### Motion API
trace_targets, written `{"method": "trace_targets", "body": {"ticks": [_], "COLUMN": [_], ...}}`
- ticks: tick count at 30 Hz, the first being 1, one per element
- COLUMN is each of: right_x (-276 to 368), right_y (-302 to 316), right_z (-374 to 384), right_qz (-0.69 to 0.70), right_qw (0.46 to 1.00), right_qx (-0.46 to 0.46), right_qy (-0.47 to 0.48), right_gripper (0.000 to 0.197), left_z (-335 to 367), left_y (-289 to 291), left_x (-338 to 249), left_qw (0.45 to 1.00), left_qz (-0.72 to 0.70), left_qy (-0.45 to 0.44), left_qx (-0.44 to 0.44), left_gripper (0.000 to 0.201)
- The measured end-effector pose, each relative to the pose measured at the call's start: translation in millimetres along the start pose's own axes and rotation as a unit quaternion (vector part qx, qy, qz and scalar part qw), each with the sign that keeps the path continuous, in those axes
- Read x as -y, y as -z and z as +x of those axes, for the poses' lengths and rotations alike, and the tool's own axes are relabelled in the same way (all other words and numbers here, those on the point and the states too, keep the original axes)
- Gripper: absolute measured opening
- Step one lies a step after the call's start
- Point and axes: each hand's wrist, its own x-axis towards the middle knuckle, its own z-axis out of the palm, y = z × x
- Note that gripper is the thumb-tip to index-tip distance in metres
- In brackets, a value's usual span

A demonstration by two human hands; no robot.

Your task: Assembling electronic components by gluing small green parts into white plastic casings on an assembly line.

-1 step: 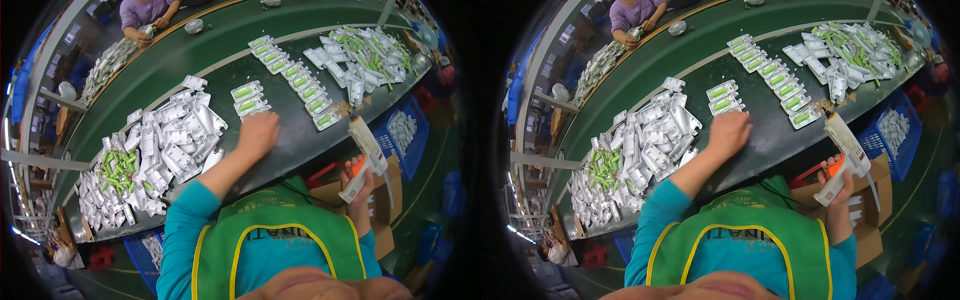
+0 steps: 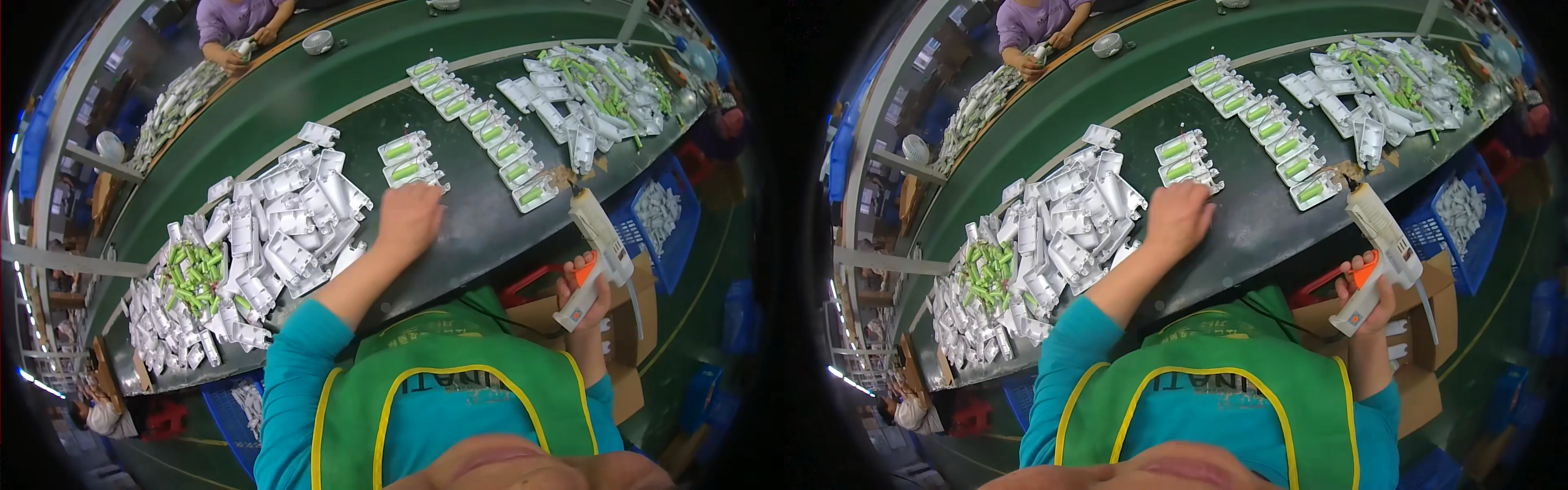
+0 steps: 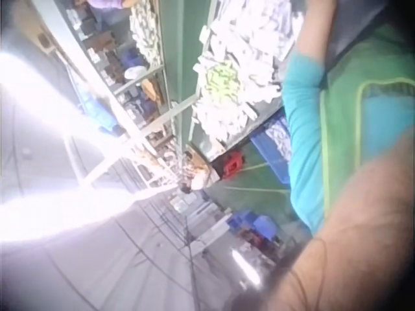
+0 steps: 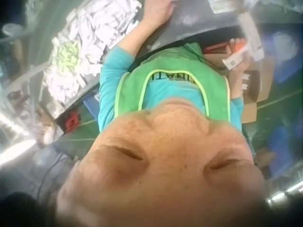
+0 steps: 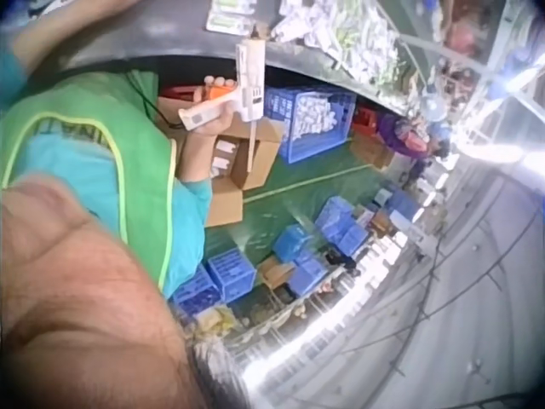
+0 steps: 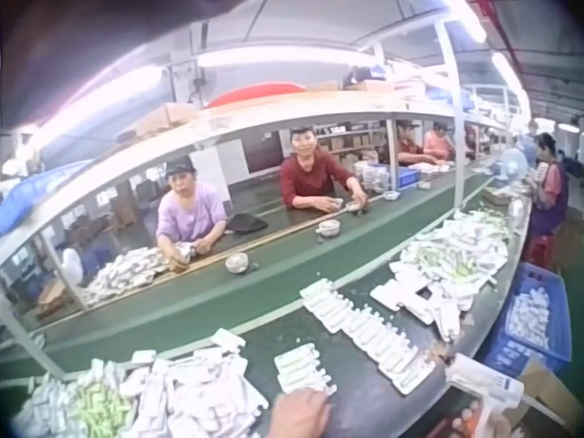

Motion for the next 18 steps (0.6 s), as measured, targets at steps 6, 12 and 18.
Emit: {"method": "trace_targets", "body": {"ticks": [6,12,18], "right_x": [-7.0,-1.2,10.3], "right_y": [-11.1,-13.7,-9.3], "right_z": [9.3,6.9,7.0], "right_qz": [-0.001,-0.004,0.001], "right_qw": [1.0,1.0,1.0], "right_qx": [-0.011,0.0,-0.004], "right_qy": [-0.014,-0.005,0.008], "right_gripper": [0.041,0.042,0.041], "left_z": [-30.4,-34.0,-37.2], "left_y": [0.1,-7.7,-11.9], "left_x": [37.0,19.3,-37.8], "left_qw": [0.997,1.0,0.99], "left_qz": [0.071,0.01,-0.098], "left_qy": [0.027,-0.007,-0.085], "left_qx": [-0.018,0.001,0.063], "left_gripper": [0.02,0.014,0.014]}}
